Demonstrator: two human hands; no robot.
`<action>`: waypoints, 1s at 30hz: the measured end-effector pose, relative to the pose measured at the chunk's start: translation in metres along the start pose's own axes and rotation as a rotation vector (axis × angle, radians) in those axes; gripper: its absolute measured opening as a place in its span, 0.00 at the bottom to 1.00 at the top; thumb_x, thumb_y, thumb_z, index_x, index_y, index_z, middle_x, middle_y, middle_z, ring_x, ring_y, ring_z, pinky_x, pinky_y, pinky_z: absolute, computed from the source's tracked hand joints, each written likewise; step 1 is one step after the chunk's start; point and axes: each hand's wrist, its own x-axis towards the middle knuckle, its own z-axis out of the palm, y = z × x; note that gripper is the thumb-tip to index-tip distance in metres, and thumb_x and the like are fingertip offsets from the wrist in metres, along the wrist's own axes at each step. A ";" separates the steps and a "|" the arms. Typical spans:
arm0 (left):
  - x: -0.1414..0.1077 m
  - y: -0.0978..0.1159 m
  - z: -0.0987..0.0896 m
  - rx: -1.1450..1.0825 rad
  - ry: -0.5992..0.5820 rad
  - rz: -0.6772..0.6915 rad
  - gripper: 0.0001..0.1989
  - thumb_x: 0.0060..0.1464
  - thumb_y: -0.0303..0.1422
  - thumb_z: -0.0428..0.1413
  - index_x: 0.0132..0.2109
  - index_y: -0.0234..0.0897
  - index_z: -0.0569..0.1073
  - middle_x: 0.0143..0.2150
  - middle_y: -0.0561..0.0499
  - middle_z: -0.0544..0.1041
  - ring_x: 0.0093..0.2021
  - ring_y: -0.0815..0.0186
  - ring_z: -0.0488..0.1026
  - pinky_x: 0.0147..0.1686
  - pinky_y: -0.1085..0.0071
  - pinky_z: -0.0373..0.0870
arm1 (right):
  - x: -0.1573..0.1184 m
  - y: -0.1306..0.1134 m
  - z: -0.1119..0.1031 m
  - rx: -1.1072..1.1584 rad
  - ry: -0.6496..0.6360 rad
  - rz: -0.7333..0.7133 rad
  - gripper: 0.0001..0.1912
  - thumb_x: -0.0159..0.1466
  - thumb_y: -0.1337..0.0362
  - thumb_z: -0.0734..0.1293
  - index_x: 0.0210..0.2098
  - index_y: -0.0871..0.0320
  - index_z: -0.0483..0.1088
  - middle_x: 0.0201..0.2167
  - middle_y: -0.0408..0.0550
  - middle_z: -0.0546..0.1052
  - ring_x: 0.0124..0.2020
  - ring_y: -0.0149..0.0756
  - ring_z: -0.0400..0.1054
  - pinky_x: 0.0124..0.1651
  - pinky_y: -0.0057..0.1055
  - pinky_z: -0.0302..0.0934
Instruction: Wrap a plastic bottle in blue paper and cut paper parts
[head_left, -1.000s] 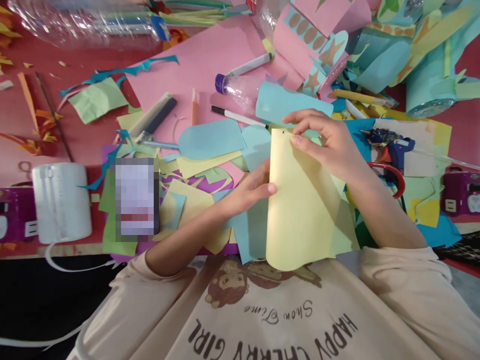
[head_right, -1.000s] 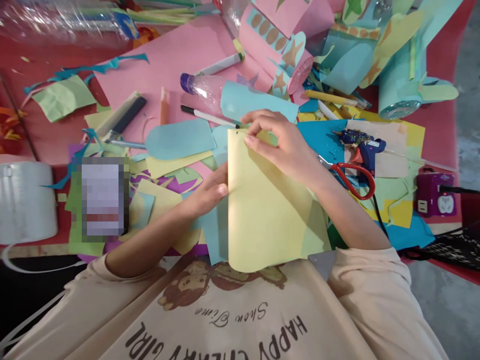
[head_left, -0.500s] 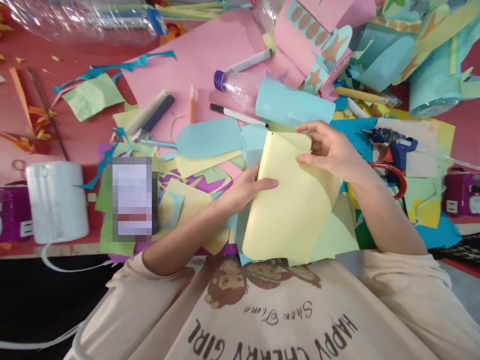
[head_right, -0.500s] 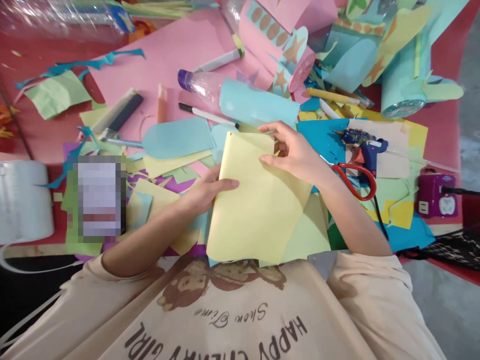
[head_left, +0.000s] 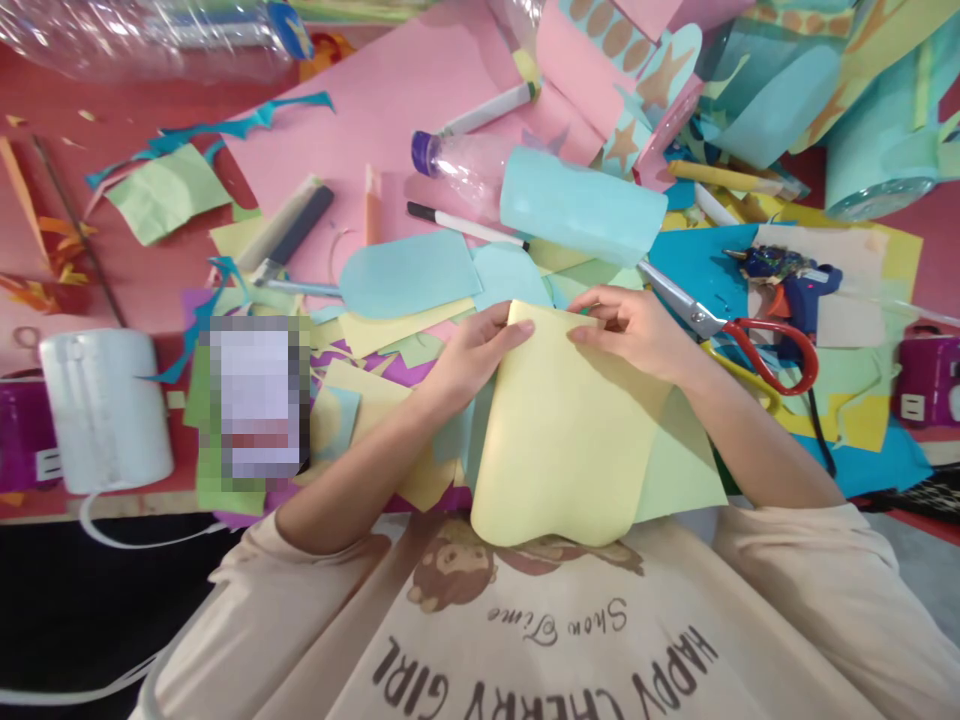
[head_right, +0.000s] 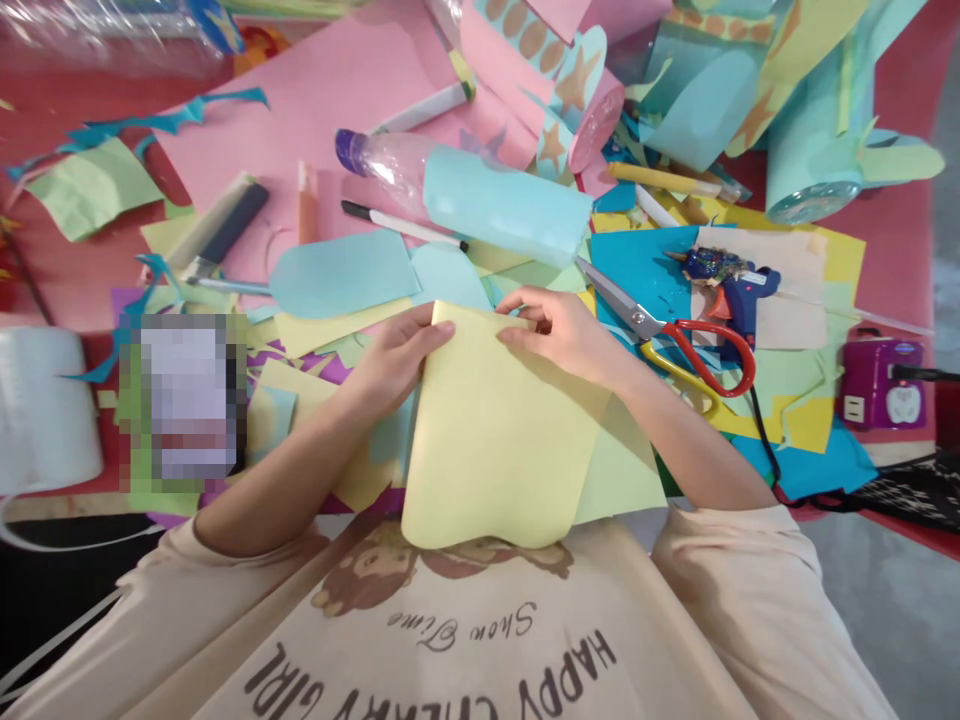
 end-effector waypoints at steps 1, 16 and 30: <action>0.000 -0.001 0.000 0.005 0.021 0.009 0.19 0.53 0.46 0.58 0.44 0.35 0.75 0.36 0.49 0.80 0.35 0.62 0.78 0.34 0.68 0.74 | 0.000 0.000 -0.001 -0.011 -0.004 -0.013 0.16 0.57 0.52 0.72 0.38 0.56 0.71 0.24 0.41 0.73 0.24 0.32 0.68 0.24 0.27 0.60; 0.001 -0.003 -0.005 0.133 0.258 0.222 0.19 0.54 0.45 0.58 0.24 0.37 0.64 0.20 0.56 0.61 0.21 0.73 0.61 0.21 0.74 0.56 | -0.005 -0.001 -0.008 -0.130 0.029 -0.070 0.11 0.59 0.60 0.70 0.40 0.58 0.72 0.26 0.41 0.73 0.27 0.29 0.67 0.29 0.27 0.59; -0.001 0.007 -0.005 0.239 0.277 0.177 0.21 0.55 0.38 0.54 0.21 0.38 0.52 0.18 0.59 0.48 0.18 0.77 0.45 0.19 0.72 0.39 | -0.005 -0.001 -0.009 -0.121 0.024 -0.034 0.13 0.60 0.58 0.69 0.40 0.59 0.73 0.30 0.46 0.79 0.31 0.34 0.73 0.32 0.28 0.63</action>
